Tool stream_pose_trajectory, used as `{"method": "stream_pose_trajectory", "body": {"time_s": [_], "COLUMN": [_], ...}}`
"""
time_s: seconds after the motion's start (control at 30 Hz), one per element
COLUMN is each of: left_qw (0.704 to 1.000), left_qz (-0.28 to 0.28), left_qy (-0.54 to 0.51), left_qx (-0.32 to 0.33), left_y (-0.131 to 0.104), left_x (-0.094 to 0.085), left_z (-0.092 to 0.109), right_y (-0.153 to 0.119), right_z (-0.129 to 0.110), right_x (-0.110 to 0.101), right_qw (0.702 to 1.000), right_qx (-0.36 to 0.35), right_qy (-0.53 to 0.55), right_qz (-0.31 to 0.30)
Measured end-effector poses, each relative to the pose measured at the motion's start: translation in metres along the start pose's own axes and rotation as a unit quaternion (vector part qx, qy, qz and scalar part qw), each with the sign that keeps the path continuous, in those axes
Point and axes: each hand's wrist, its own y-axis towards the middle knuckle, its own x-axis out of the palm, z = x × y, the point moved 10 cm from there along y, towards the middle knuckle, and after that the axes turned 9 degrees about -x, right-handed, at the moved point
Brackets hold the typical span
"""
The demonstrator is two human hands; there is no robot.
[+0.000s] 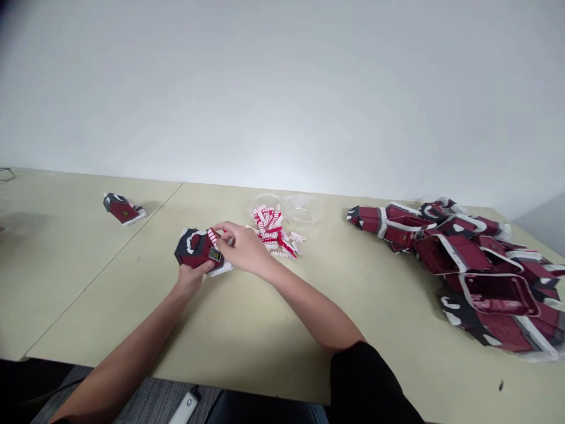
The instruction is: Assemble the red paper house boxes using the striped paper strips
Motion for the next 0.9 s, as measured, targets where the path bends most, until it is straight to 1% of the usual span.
{"method": "stream_pose_trajectory", "body": {"time_s": [0.1, 0.13, 0.2, 0.3, 0.37, 0.47, 0.53, 0.6, 0.73, 0.9], "left_qw": [0.999, 0.998, 0.998, 0.996, 0.995, 0.992, 0.991, 0.991, 0.992, 0.989], "left_qz": [-0.007, -0.011, -0.016, -0.018, -0.019, -0.006, 0.006, 0.001, -0.023, -0.006], "left_qy": [0.032, 0.040, 0.051, 0.062, 0.071, 0.100, 0.112, 0.106, 0.082, 0.096], "left_qx": [0.037, 0.040, 0.044, 0.054, 0.063, 0.072, 0.075, 0.080, 0.091, 0.109], "left_y": [-0.002, -0.002, -0.005, -0.010, -0.013, -0.015, -0.015, -0.015, -0.015, -0.014], "left_x": [0.001, 0.003, 0.007, 0.013, 0.016, 0.015, 0.012, 0.013, 0.019, 0.015], "left_z": [0.007, 0.009, 0.013, 0.021, 0.026, 0.029, 0.029, 0.030, 0.033, 0.035], "right_y": [-0.003, -0.003, -0.002, 0.000, 0.002, 0.003, 0.003, 0.002, 0.002, 0.001], "right_z": [-0.013, -0.014, -0.013, -0.008, -0.002, 0.008, 0.013, 0.015, 0.017, 0.020], "right_x": [0.001, 0.001, 0.003, 0.002, 0.000, -0.002, 0.000, 0.004, 0.010, 0.013], "right_qw": [0.990, 0.987, 0.986, 0.992, 0.997, 0.999, 0.993, 0.985, 0.984, 0.982], "right_qx": [-0.050, -0.057, -0.061, -0.064, -0.046, 0.009, 0.049, 0.073, 0.077, 0.086], "right_qy": [-0.129, -0.151, -0.156, -0.110, -0.064, 0.035, 0.109, 0.156, 0.156, 0.165], "right_qz": [0.014, 0.015, 0.013, 0.013, 0.017, 0.013, -0.001, -0.022, -0.042, -0.042]}}
